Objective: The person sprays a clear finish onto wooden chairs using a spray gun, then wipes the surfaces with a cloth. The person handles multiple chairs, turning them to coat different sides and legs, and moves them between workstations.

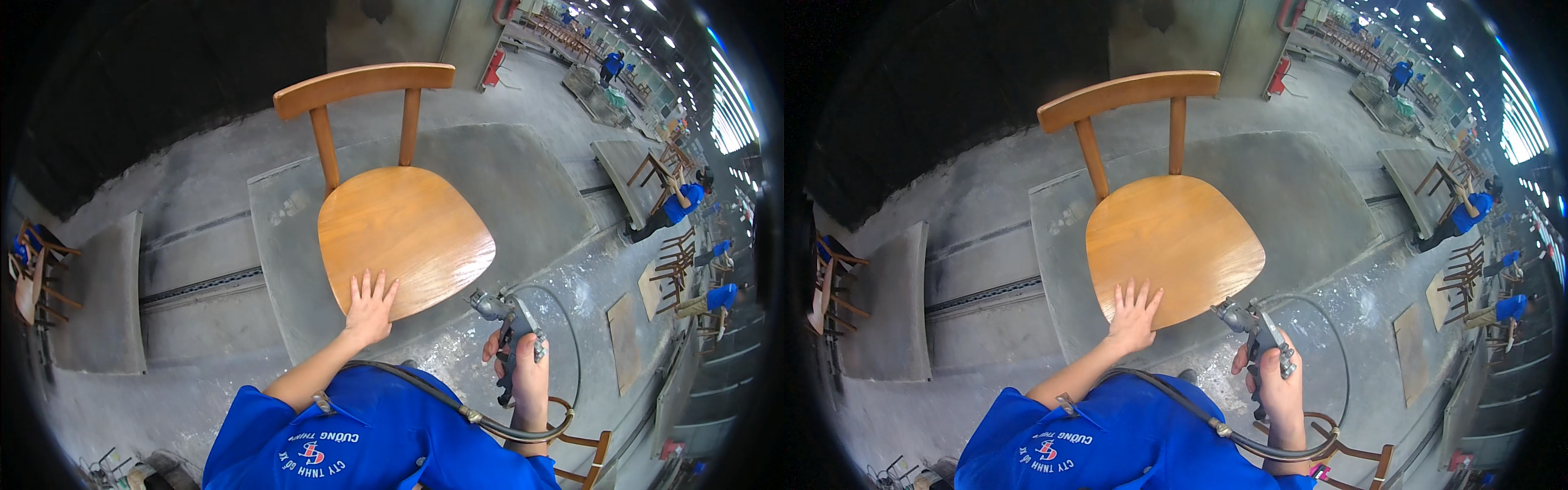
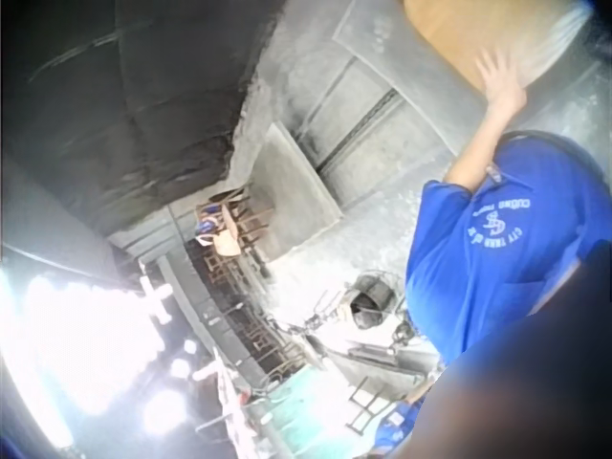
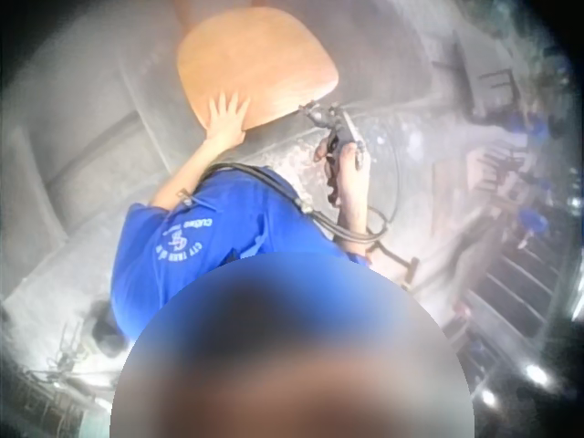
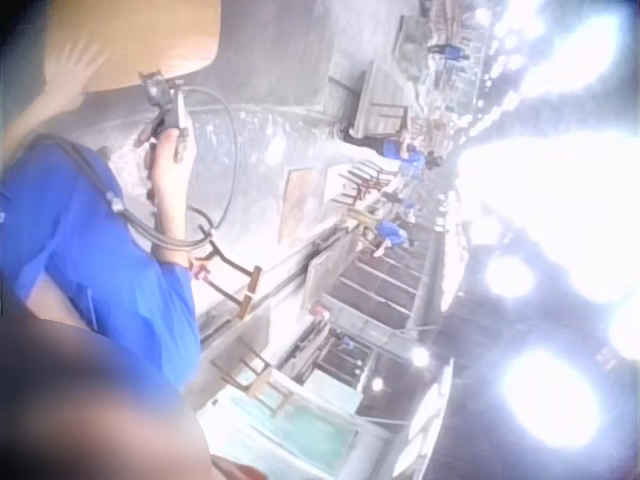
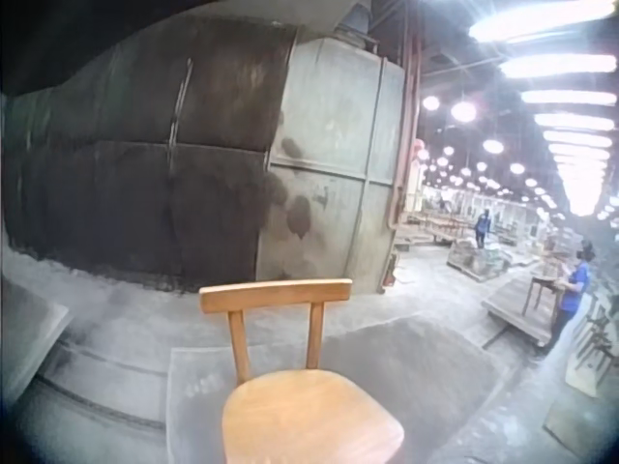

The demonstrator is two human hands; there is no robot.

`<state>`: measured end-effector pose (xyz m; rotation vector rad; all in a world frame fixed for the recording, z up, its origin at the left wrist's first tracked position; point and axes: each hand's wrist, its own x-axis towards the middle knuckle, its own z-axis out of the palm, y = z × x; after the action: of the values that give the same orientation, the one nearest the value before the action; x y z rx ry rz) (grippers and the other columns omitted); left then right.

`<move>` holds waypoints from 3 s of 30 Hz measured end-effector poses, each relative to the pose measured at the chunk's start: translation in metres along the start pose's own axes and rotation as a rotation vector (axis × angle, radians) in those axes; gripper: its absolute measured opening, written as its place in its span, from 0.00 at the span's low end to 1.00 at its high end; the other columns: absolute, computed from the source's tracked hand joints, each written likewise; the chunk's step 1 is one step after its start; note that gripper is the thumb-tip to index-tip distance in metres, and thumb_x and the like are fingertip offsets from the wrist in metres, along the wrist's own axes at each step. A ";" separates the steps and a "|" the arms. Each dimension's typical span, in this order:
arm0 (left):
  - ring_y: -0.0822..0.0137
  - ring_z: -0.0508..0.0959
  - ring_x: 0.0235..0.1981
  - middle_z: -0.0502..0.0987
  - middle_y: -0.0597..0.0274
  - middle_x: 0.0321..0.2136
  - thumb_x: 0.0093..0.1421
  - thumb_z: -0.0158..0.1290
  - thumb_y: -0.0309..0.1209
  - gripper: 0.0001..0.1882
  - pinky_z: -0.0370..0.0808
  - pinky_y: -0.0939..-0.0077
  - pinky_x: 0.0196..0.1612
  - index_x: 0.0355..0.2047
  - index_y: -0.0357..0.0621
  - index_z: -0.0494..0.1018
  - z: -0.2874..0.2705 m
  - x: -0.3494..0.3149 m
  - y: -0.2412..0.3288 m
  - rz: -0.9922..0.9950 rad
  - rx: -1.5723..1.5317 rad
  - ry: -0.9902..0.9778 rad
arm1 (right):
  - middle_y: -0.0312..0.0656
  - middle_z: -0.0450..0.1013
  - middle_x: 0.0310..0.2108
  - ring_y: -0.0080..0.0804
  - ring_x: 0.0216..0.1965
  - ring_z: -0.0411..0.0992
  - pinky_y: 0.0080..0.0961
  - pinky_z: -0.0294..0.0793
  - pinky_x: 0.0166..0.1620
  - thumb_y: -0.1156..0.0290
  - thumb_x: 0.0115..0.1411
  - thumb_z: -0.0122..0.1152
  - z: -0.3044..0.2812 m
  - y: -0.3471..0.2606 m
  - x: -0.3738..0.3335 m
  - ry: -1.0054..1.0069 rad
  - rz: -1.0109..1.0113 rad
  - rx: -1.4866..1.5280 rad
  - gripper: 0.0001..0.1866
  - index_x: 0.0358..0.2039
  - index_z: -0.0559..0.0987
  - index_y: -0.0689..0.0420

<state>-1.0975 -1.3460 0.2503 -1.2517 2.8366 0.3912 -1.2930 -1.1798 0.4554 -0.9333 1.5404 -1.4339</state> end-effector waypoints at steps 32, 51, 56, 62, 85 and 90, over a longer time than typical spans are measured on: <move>0.45 0.53 0.72 0.54 0.49 0.71 0.52 0.55 0.21 0.42 0.46 0.39 0.72 0.70 0.46 0.58 -0.004 -0.028 -0.050 0.181 -0.016 0.081 | 0.44 0.72 0.28 0.27 0.28 0.74 0.13 0.62 0.19 0.34 0.63 0.53 -0.025 -0.023 -0.024 0.454 -0.404 -0.002 0.44 0.58 0.67 0.66; 0.50 0.49 0.74 0.53 0.53 0.72 0.51 0.65 0.37 0.47 0.42 0.43 0.74 0.71 0.50 0.57 -0.011 -0.032 -0.047 0.149 -0.047 0.053 | 0.45 0.72 0.27 0.31 0.27 0.74 0.16 0.64 0.21 0.25 0.55 0.52 0.024 -0.106 -0.015 0.106 -0.469 -0.050 0.53 0.62 0.66 0.64; 0.52 0.51 0.73 0.55 0.55 0.71 0.52 0.64 0.39 0.46 0.43 0.45 0.74 0.70 0.50 0.58 -0.008 -0.031 -0.050 0.153 -0.022 0.067 | 0.44 0.73 0.26 0.28 0.25 0.74 0.14 0.63 0.19 0.21 0.54 0.48 0.072 -0.191 0.025 -0.186 -0.470 -0.185 0.56 0.61 0.67 0.63; 0.52 0.52 0.73 0.56 0.54 0.70 0.52 0.63 0.39 0.45 0.44 0.46 0.73 0.69 0.51 0.59 -0.003 -0.030 -0.051 0.148 -0.063 0.106 | 0.38 0.75 0.25 0.23 0.24 0.77 0.13 0.65 0.15 0.36 0.69 0.46 0.157 -0.297 0.100 -0.341 -0.371 -0.339 0.33 0.41 0.75 0.58; 0.51 0.51 0.73 0.56 0.53 0.70 0.50 0.63 0.37 0.45 0.45 0.45 0.73 0.69 0.52 0.60 -0.003 -0.023 -0.051 0.163 -0.084 0.114 | 0.34 0.73 0.23 0.21 0.23 0.75 0.14 0.62 0.17 0.35 0.66 0.52 0.022 -0.322 0.166 0.357 -0.259 -0.563 0.31 0.41 0.75 0.55; 0.49 0.52 0.72 0.59 0.49 0.68 0.52 0.63 0.39 0.42 0.43 0.45 0.73 0.67 0.49 0.63 0.002 -0.022 -0.058 0.188 -0.146 0.094 | 0.34 0.73 0.22 0.21 0.21 0.75 0.14 0.62 0.15 0.35 0.66 0.52 0.011 -0.284 0.125 0.355 -0.139 -0.458 0.31 0.40 0.75 0.55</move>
<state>-1.0405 -1.3667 0.2384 -1.0526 3.0673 0.5687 -1.3357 -1.3213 0.7288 -1.1090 2.1664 -1.4244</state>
